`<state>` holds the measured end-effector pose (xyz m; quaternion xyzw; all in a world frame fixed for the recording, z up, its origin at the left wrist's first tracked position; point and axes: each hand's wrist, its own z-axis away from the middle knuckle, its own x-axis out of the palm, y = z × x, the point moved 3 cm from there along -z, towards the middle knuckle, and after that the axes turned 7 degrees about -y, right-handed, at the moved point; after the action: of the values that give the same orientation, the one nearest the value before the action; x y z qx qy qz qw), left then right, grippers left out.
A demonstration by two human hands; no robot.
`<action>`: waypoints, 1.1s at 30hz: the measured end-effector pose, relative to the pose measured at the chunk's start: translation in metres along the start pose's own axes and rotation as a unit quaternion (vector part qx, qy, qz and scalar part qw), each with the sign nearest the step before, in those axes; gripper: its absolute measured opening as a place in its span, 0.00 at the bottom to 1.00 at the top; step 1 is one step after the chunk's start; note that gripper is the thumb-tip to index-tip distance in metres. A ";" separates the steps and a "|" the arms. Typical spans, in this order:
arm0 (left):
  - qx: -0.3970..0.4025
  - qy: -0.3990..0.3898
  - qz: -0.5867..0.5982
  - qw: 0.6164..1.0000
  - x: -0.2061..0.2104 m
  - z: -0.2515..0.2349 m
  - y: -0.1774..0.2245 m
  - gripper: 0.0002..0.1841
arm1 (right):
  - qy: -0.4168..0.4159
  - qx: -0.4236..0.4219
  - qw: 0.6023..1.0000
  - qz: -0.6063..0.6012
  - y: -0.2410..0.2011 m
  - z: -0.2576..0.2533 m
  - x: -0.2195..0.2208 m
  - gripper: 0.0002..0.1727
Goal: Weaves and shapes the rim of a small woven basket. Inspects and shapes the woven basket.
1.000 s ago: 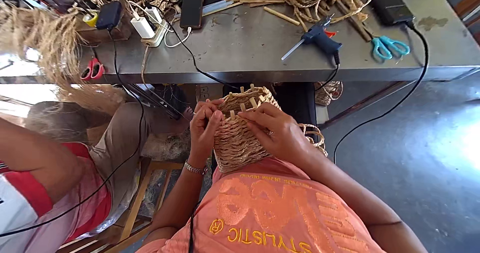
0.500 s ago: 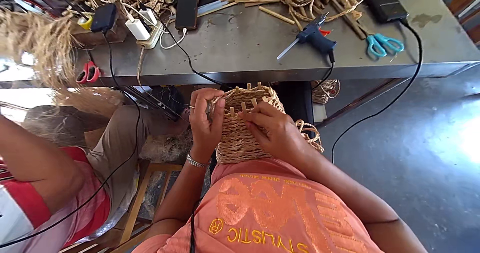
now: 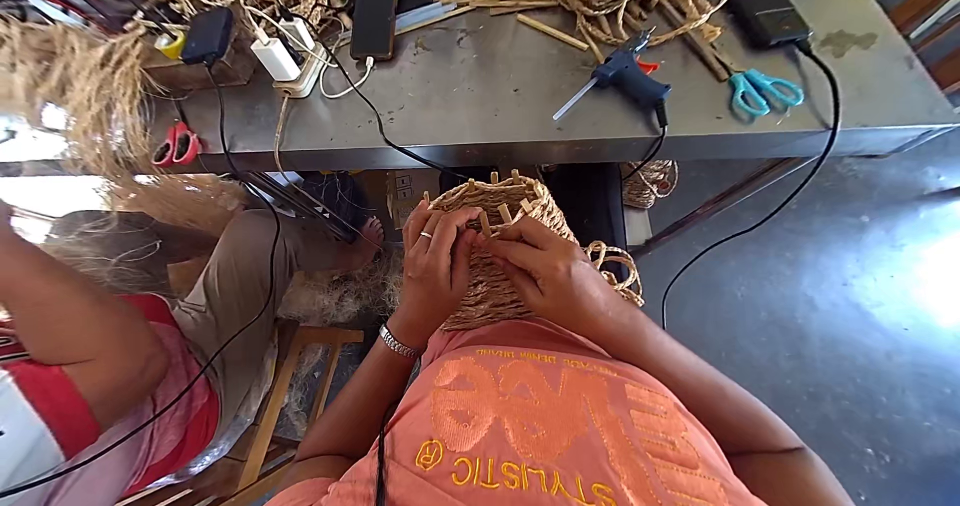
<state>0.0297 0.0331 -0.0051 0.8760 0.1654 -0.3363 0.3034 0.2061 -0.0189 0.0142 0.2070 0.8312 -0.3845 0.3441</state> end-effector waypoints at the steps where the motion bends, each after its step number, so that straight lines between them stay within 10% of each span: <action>1: -0.003 -0.005 -0.001 1.000 -0.002 -0.001 -0.001 0.17 | 0.004 -0.002 1.000 -0.008 0.000 0.002 -0.004 0.16; 9: -0.005 -0.061 0.009 0.998 -0.006 -0.006 0.010 0.19 | 0.008 0.104 0.991 0.089 0.002 0.000 -0.051 0.11; 25: -0.011 -0.031 0.037 0.999 -0.009 -0.002 0.006 0.14 | -0.066 0.038 0.986 0.147 -0.005 -0.043 -0.056 0.06; 33: -0.004 -0.002 0.029 1.000 -0.004 0.002 0.011 0.19 | 0.039 0.041 0.993 0.101 -0.002 0.008 -0.039 0.11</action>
<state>0.0313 0.0237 0.0010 0.8784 0.1407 -0.3286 0.3172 0.2348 -0.0292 0.0404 0.3182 0.8024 -0.3734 0.3399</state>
